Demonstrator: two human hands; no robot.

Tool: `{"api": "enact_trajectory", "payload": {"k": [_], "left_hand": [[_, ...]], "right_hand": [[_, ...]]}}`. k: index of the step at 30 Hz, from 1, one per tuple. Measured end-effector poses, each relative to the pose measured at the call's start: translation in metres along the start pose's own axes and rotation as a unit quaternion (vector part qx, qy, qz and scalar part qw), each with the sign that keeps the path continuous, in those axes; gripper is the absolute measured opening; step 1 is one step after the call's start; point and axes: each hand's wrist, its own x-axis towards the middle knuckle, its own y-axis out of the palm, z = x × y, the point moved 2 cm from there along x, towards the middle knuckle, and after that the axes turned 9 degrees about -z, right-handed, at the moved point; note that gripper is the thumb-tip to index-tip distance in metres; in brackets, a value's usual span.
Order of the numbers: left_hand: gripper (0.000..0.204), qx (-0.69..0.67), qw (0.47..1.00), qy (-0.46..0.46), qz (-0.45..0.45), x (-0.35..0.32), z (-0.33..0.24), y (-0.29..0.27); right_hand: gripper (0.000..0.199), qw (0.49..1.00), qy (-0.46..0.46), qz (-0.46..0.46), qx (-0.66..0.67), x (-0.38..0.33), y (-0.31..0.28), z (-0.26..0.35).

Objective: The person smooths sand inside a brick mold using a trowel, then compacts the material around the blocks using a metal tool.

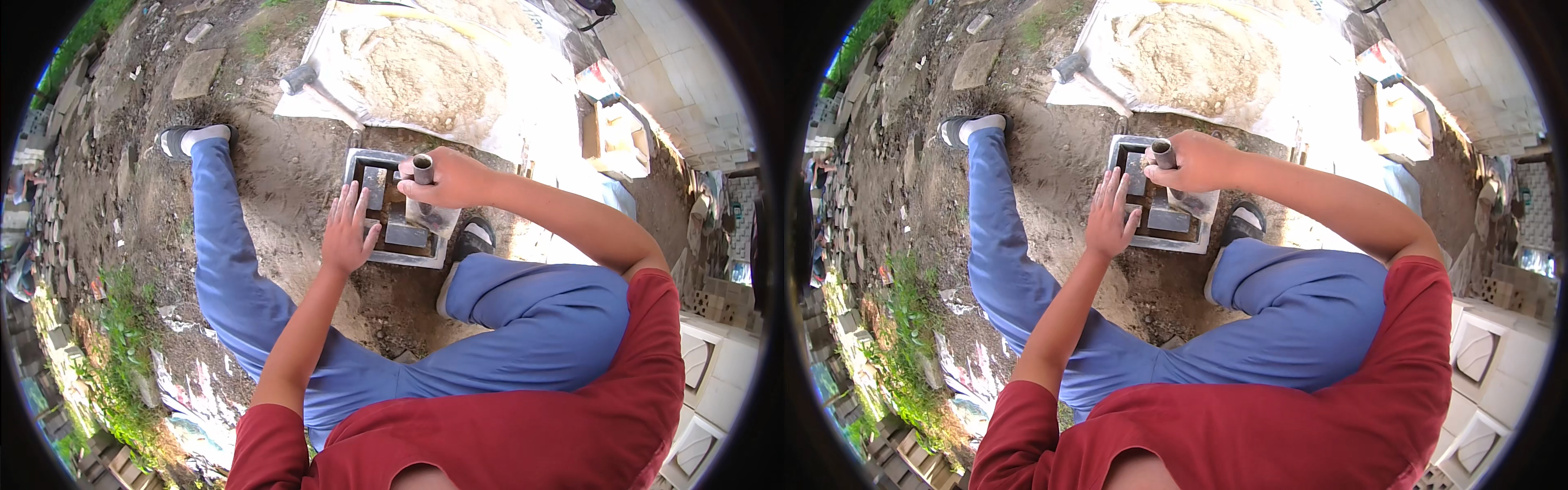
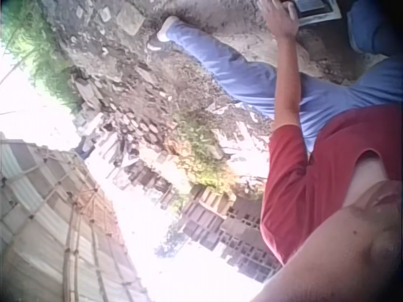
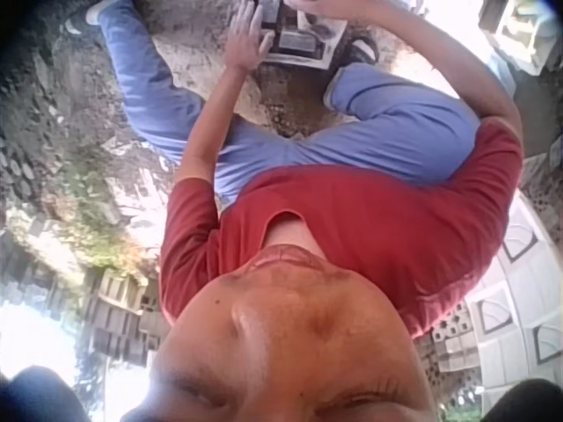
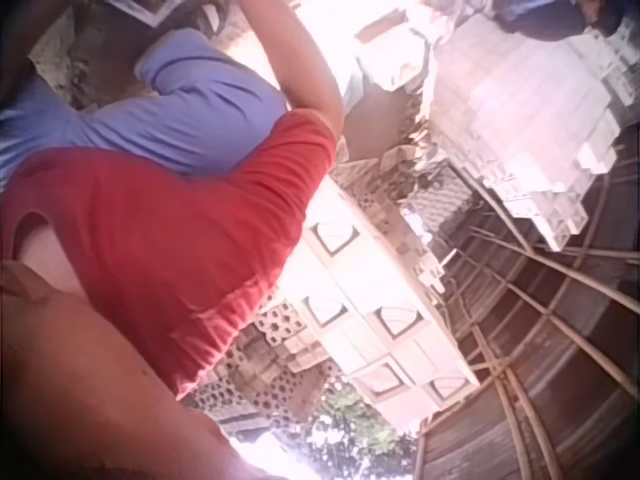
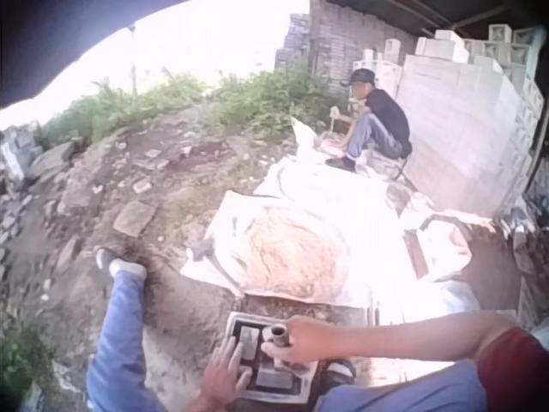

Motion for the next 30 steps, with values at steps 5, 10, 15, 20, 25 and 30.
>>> {"api": "enact_trajectory", "payload": {"k": [5,10,15,20,25,30], "left_hand": [[0.036,-0.006,1.0,0.027,-0.003,-0.004,0.004,-0.006],[0.032,-0.003,0.996,0.087,0.001,-0.003,0.004,-0.008],[0.041,0.027,0.998,0.051,0.037,0.006,-0.015,0.003],[0.056,0.044,0.999,0.014,0.006,0.003,-0.02,0.022],[0.067,0.075,0.994,0.023,0.071,0.018,-0.026,0.024],[0.081,0.107,0.986,0.033,0.12,0.021,-0.016,0.022]], "right_hand": [[0.058,0.984,0.177,0.005,0.011,0.002,-0.024,0.025],[0.063,0.959,0.272,-0.072,-0.023,-0.005,-0.033,0.036],[0.056,0.975,0.202,0.085,-0.04,-0.006,-0.023,0.036],[0.044,0.984,0.007,0.148,-0.096,0.0,-0.009,0.03],[0.039,0.957,-0.128,0.191,-0.176,-0.005,-0.007,0.003],[0.042,0.963,-0.071,0.186,-0.183,0.004,-0.01,0.021]]}}
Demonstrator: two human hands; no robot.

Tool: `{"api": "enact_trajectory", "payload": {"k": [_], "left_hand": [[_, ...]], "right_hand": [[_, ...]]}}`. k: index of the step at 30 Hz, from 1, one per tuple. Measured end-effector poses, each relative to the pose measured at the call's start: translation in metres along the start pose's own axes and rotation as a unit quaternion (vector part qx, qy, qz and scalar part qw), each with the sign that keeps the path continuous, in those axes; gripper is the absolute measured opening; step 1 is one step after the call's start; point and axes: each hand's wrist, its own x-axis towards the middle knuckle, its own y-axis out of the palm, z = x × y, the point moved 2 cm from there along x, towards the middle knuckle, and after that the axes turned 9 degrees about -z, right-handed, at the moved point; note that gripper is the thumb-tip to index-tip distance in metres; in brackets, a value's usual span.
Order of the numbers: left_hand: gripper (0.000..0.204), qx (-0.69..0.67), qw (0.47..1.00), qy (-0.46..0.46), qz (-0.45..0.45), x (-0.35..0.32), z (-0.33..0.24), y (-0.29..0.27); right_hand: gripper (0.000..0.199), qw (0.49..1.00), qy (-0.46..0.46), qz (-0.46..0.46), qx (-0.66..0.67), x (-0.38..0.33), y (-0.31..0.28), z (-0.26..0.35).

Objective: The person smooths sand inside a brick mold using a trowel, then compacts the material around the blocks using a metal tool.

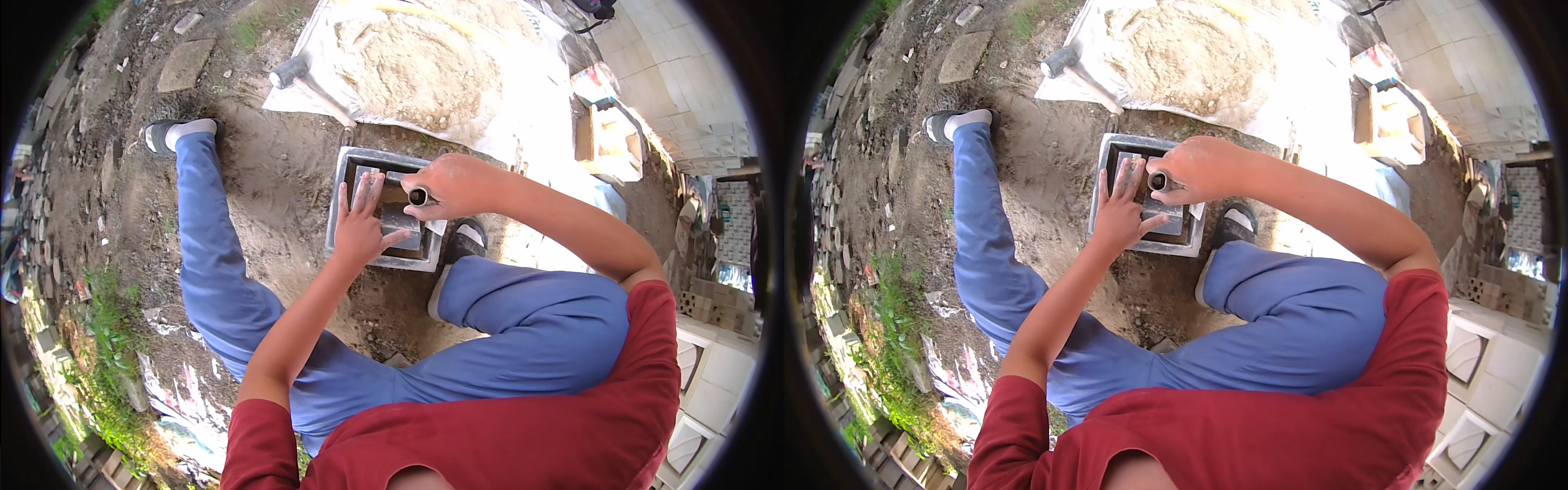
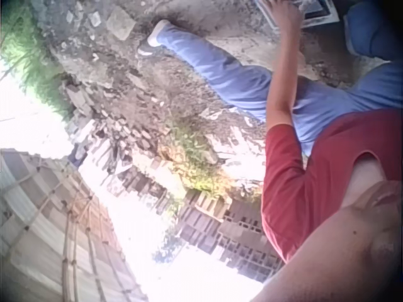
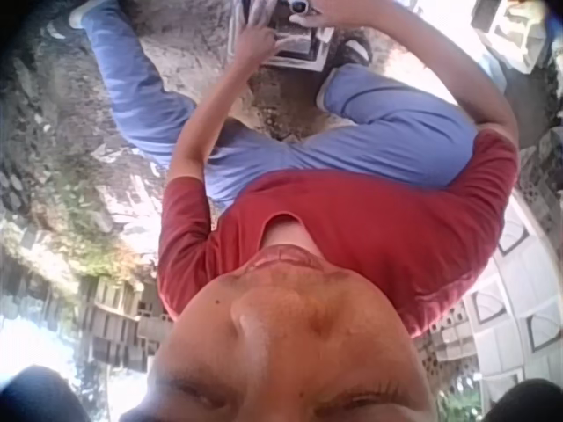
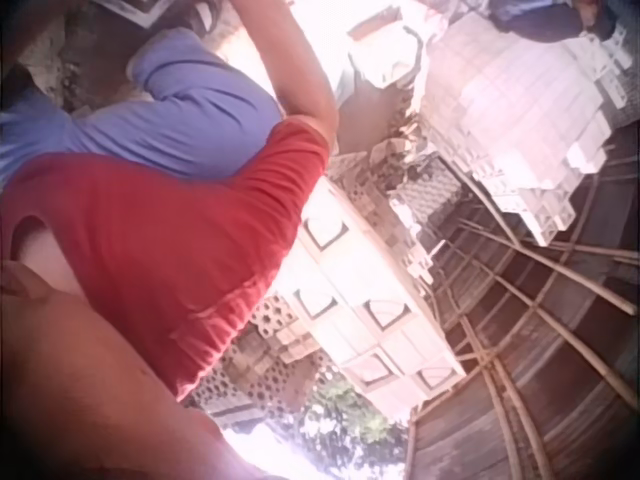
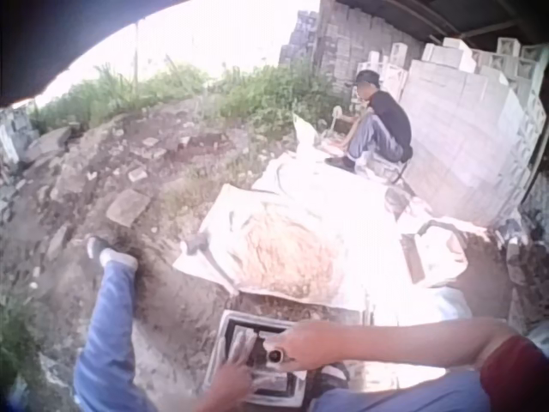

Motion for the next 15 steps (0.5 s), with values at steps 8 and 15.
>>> {"api": "enact_trajectory", "payload": {"k": [8,15], "left_hand": [[0.079,-0.018,0.996,-0.014,0.087,-0.007,0.012,-0.014],[0.061,-0.113,0.983,0.008,0.145,-0.001,0.036,-0.047]], "right_hand": [[0.039,0.998,0.053,0.018,0.026,0.01,0.008,-0.02],[0.035,0.992,0.102,-0.041,0.058,0.0,0.019,-0.029]]}}
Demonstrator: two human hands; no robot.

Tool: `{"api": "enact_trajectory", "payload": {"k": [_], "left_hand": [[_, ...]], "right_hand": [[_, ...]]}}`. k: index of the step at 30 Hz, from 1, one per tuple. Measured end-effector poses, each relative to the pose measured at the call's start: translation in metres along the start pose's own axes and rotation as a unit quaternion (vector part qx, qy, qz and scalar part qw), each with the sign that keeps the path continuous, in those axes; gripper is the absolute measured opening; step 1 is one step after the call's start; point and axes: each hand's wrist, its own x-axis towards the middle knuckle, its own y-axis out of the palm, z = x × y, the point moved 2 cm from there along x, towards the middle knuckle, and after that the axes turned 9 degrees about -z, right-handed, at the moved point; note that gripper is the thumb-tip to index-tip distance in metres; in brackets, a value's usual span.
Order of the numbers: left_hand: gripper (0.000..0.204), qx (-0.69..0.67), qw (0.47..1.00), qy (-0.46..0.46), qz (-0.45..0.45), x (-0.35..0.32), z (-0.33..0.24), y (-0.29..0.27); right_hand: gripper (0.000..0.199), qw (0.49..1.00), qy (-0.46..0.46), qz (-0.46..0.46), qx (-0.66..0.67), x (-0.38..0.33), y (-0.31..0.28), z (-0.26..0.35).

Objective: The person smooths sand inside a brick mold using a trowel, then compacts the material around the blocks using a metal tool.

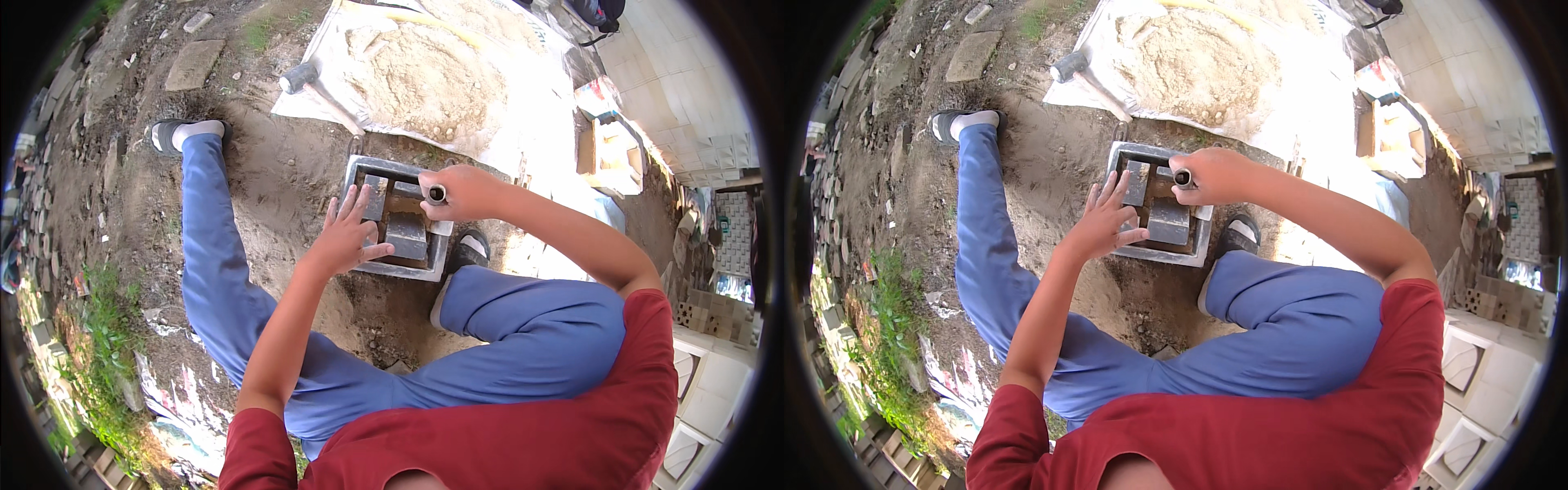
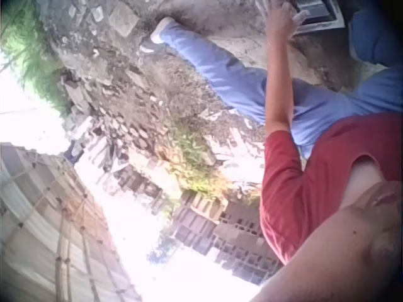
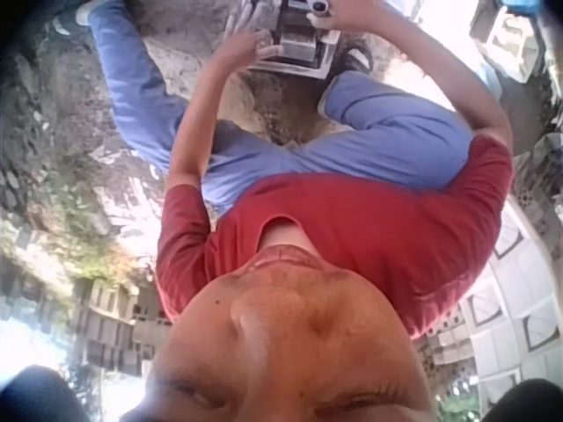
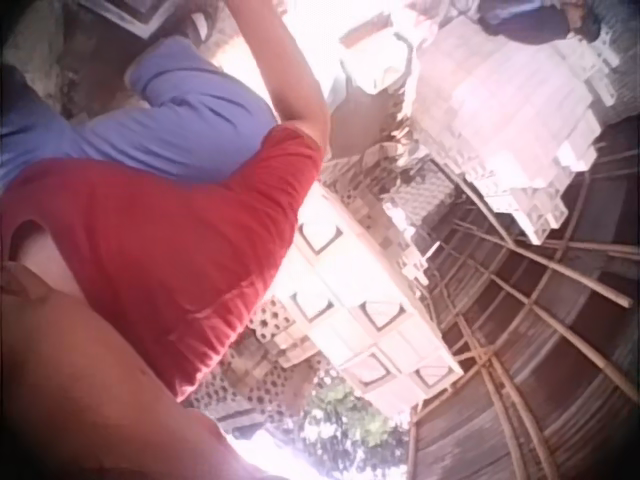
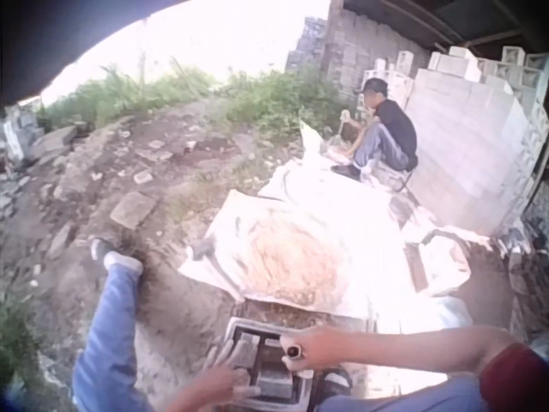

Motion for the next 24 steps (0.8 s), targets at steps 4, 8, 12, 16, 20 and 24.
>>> {"api": "enact_trajectory", "payload": {"k": [4,8,12,16,20,24], "left_hand": [[0.06,-0.006,0.993,-0.071,-0.099,0.0,0.026,0.008],[0.071,0.007,0.982,-0.145,-0.12,0.006,0.033,0.02],[0.076,0.052,0.98,-0.136,-0.139,0.02,0.026,0.028],[0.081,0.069,0.97,-0.106,-0.209,0.032,0.031,0.035],[0.089,0.089,0.979,-0.135,-0.126,0.037,0.025,0.024],[0.092,0.098,0.983,-0.127,-0.093,0.03,0.025,0.015]], "right_hand": [[0.033,0.996,0.043,-0.06,0.044,-0.01,0.007,0.011],[0.031,0.997,0.04,-0.046,0.038,-0.02,0.016,0.005],[0.027,0.991,0.037,-0.103,0.074,-0.023,-0.024,0.02],[0.016,0.986,0.025,-0.136,0.095,-0.02,-0.065,0.044],[0.017,0.978,-0.066,-0.168,0.107,-0.014,-0.081,0.055],[0.025,0.973,-0.188,-0.13,0.028,0.0,-0.082,0.059]]}}
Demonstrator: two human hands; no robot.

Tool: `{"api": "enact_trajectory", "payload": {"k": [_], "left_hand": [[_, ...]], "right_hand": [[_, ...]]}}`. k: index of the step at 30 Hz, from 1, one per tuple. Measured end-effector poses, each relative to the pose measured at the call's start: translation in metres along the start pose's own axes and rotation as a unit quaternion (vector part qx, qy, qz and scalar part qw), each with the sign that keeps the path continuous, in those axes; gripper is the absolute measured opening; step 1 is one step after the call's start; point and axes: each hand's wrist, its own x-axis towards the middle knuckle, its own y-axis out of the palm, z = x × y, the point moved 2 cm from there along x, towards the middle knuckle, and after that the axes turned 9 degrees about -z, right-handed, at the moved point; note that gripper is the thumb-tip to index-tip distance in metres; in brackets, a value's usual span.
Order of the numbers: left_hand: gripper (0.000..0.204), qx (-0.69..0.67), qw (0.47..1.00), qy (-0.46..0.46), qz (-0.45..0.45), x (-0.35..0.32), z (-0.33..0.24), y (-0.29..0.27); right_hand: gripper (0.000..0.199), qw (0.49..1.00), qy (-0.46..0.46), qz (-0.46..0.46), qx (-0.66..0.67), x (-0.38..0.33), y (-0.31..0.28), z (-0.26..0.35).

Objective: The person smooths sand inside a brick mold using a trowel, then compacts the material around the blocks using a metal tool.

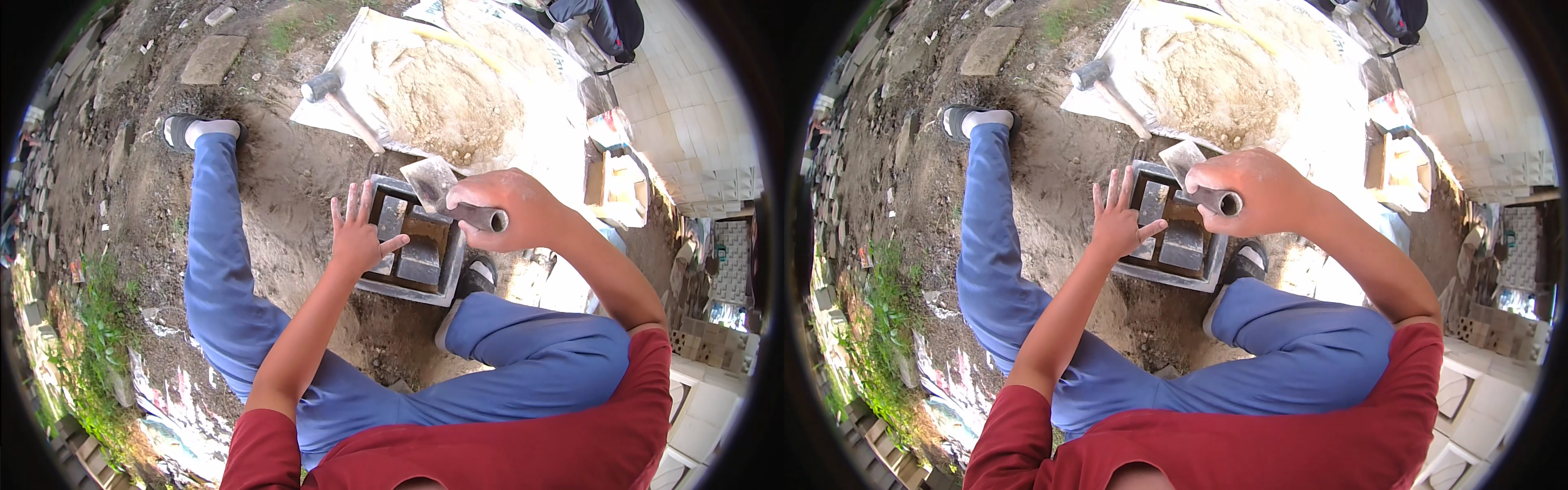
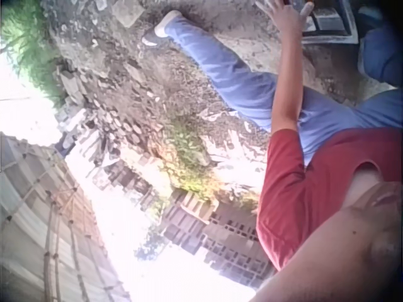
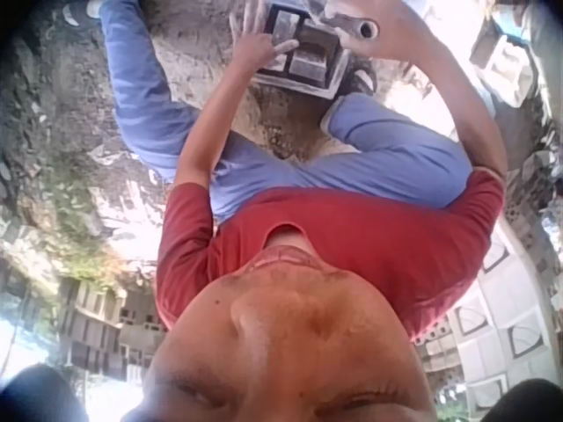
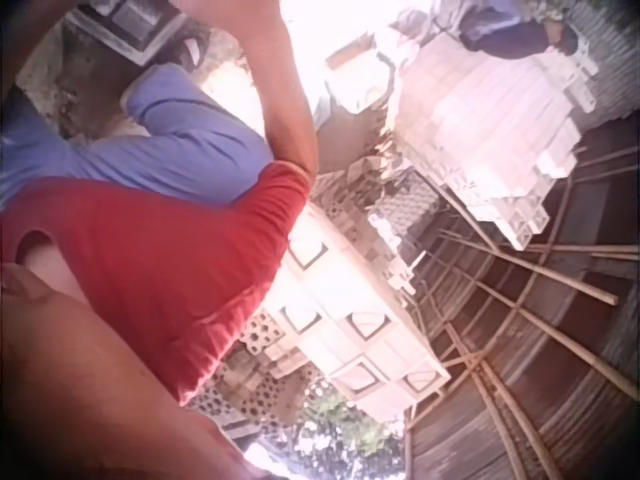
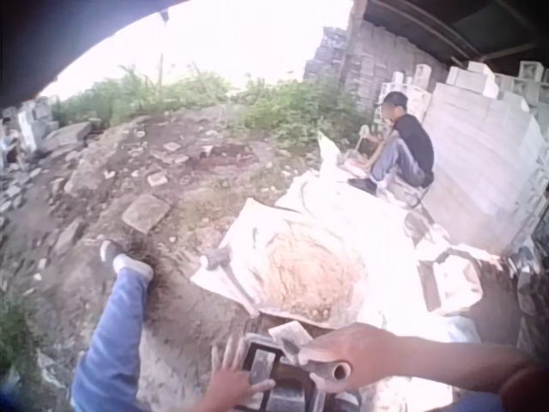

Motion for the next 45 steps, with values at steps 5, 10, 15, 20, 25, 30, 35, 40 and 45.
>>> {"api": "enact_trajectory", "payload": {"k": [5,10,15,20,25,30,35,40,45], "left_hand": [[0.094,-0.046,0.99,0.008,0.131,-0.013,0.001,-0.014],[0.06,-0.055,0.997,0.036,0.038,-0.021,0.007,-0.008],[0.041,-0.101,0.989,0.044,0.094,-0.015,0.021,-0.013],[0.032,-0.133,0.988,-0.006,0.075,-0.007,0.033,-0.024],[0.029,-0.234,0.959,-0.151,0.058,0.004,0.038,-0.015],[0.045,-0.326,0.916,-0.23,-0.039,-0.008,0.042,0.034],[0.046,-0.392,0.891,-0.206,-0.102,-0.013,0.03,0.062],[0.045,-0.386,0.897,-0.194,-0.095,-0.008,0.021,0.052],[0.045,-0.348,0.907,-0.208,-0.114,-0.014,0.031,0.056]], "right_hand": [[0.028,0.992,-0.034,0.092,-0.082,0.006,0.009,0.004],[0.029,0.986,-0.032,0.149,-0.071,0.014,0.014,0.011],[0.033,0.967,-0.027,0.227,-0.113,0.019,0.027,0.009],[0.036,0.958,-0.013,0.257,-0.124,0.021,0.05,0.001],[0.031,0.933,0.005,0.332,-0.137,0.015,0.09,-0.016],[0.032,0.946,0.053,0.3,-0.115,0.026,0.069,-0.007],[0.033,0.942,0.053,0.309,-0.118,0.015,0.071,-0.018],[0.032,0.952,0.038,0.29,-0.094,0.005,0.074,-0.021],[0.032,0.957,0.053,0.265,-0.101,0.003,0.064,-0.004]]}}
